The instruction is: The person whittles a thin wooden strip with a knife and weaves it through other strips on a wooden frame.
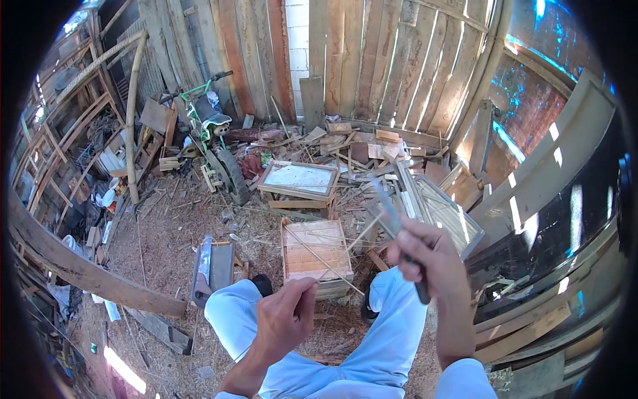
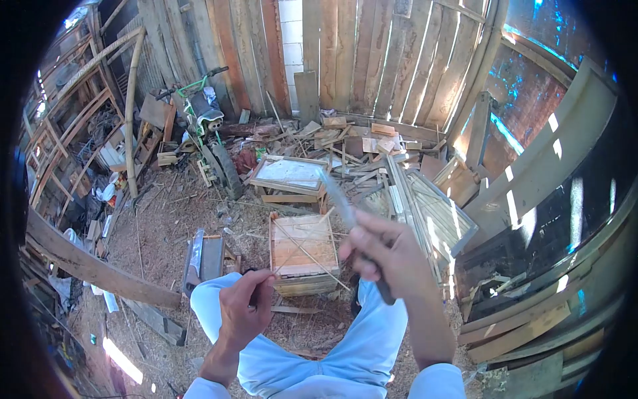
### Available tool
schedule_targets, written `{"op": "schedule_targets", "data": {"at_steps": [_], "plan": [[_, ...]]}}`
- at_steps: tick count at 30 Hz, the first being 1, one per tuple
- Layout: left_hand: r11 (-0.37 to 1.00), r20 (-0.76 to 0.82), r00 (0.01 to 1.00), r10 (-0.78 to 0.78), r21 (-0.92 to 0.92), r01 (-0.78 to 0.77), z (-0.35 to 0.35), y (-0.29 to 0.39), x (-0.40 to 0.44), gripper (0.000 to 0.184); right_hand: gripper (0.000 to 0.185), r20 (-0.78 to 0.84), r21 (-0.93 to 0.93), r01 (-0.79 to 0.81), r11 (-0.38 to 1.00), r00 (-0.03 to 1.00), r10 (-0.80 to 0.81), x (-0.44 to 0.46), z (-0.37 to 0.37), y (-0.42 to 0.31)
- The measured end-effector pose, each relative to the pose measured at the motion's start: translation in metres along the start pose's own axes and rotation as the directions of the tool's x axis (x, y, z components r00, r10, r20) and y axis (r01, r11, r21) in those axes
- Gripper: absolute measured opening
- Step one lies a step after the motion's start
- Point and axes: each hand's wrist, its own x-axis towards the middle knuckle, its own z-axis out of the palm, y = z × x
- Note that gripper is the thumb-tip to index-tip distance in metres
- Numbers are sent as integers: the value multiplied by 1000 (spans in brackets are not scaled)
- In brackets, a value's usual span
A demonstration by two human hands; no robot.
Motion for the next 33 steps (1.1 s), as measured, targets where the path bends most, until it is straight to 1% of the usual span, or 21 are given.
{"op": "schedule_targets", "data": {"at_steps": [1,2,4,5,7,10,13,16,17,18,19,20,22,24,26,27,28,30,31,32,33], "plan": [[998,1,999,-40,-58,40,2,1,4,8,41,73,12,-4,1000,997,4,-4,6,0],[997,0,999,-40,-60,40,1,2,7,8,41,73,10,-5,1000,997,4,-4,10,3],[993,75,996,-46,-109,54,-1,5,10,12,40,223,53,-78,996,973,64,-4,18,11],[993,80,996,-43,-109,52,-1,5,10,12,39,278,71,-96,993,958,73,-3,22,16],[996,42,999,31,-81,-28,1,4,10,12,40,290,92,-111,990,954,80,-2,18,20],[995,86,996,37,-96,-29,0,4,7,13,38,305,80,-150,985,945,119,0,11,18],[992,67,996,53,-115,-45,2,2,4,14,35,250,56,-156,986,959,137,-1,10,15],[994,40,999,24,-112,-20,4,4,3,10,32,228,41,-110,993,969,98,0,9,17],[994,43,999,23,-110,-18,2,5,1,10,30,135,-40,-30,999,990,35,2,5,16],[996,65,998,-25,-82,30,-1,6,-2,8,28,47,-131,43,990,998,-37,4,0,13],[996,86,994,-71,-54,76,-4,7,-5,7,29,-35,-35,26,999,999,-27,8,-5,5],[996,86,994,-68,-53,72,-5,5,-7,7,29,-35,-33,30,999,999,-31,9,-12,1],[987,89,988,-128,-85,136,-7,1,-11,5,32,-78,128,87,988,994,-78,10,-22,-5],[986,78,989,-123,-104,131,-2,-3,-7,7,35,-50,140,97,985,995,-91,1,-10,-5],[986,75,991,-107,-124,116,2,-3,-3,10,36,89,-35,-21,999,996,24,-7,4,2],[987,56,995,-86,-133,93,5,-1,-2,8,34,125,-46,-24,999,992,30,-7,8,10],[987,39,997,-65,-144,70,6,0,-1,6,34,117,-43,-22,999,993,27,-4,10,15],[989,68,996,-55,-132,64,4,4,0,7,30,214,-14,-68,998,974,70,1,10,20],[991,86,995,-53,-117,63,1,6,0,7,25,252,47,-99,994,964,84,1,8,19],[991,85,995,-54,-115,64,0,7,0,7,25,253,48,-100,994,964,85,2,6,17],[991,91,994,-52,-121,63,-2,8,0,8,24,257,90,-134,987,960,107,1,6,13]]}}
